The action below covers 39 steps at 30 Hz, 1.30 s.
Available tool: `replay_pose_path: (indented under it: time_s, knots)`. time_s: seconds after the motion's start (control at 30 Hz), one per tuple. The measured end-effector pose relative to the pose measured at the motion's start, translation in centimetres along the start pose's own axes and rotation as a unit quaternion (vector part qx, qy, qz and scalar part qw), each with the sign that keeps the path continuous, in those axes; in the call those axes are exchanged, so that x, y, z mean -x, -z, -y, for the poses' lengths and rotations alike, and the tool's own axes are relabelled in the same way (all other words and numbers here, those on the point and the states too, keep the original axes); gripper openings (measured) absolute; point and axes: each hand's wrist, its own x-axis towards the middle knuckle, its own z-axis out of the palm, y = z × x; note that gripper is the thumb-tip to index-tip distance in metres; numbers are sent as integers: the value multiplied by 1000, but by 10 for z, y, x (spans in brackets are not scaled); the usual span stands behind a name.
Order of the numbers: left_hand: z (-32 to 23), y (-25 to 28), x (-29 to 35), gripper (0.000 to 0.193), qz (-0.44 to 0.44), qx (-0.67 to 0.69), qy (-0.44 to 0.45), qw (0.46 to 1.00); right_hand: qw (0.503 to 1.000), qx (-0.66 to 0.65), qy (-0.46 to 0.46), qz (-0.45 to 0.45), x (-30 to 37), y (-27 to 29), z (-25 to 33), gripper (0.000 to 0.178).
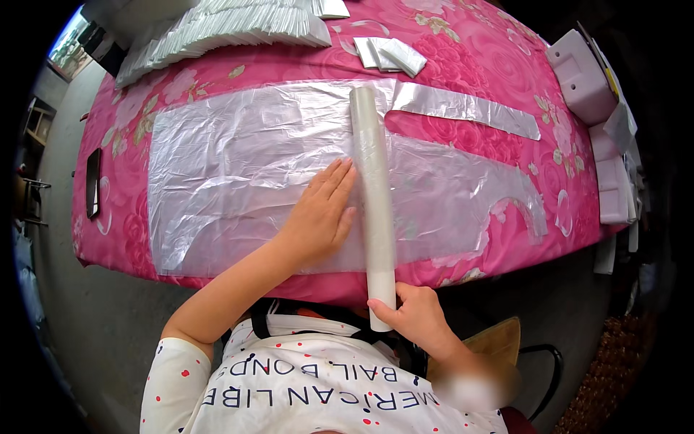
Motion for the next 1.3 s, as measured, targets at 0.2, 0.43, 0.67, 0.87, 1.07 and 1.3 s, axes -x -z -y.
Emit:
replay_pose_path:
  time_s: [0.2,0.43,0.67,0.87,1.07,1.3]
  knots:
    - [-1,-13,-12,61,27,-135,1,990,998,8,15,56,-3,11,-4,51]
    - [-7,-12,-13,64,27,-195,1,980,992,21,119,42,-72,64,33,50]
    - [-9,-12,-17,63,42,-180,0,983,974,-218,45,38,-190,84,52,35]
    - [-11,-13,-17,63,40,-180,5,983,656,-745,98,-68,-253,87,37,19]
    - [-10,-12,-17,64,51,-187,13,981,501,-834,148,-176,-309,194,-55,24]
    - [-12,-10,-15,65,48,-177,16,983,495,-767,120,-389,-280,330,-166,31]
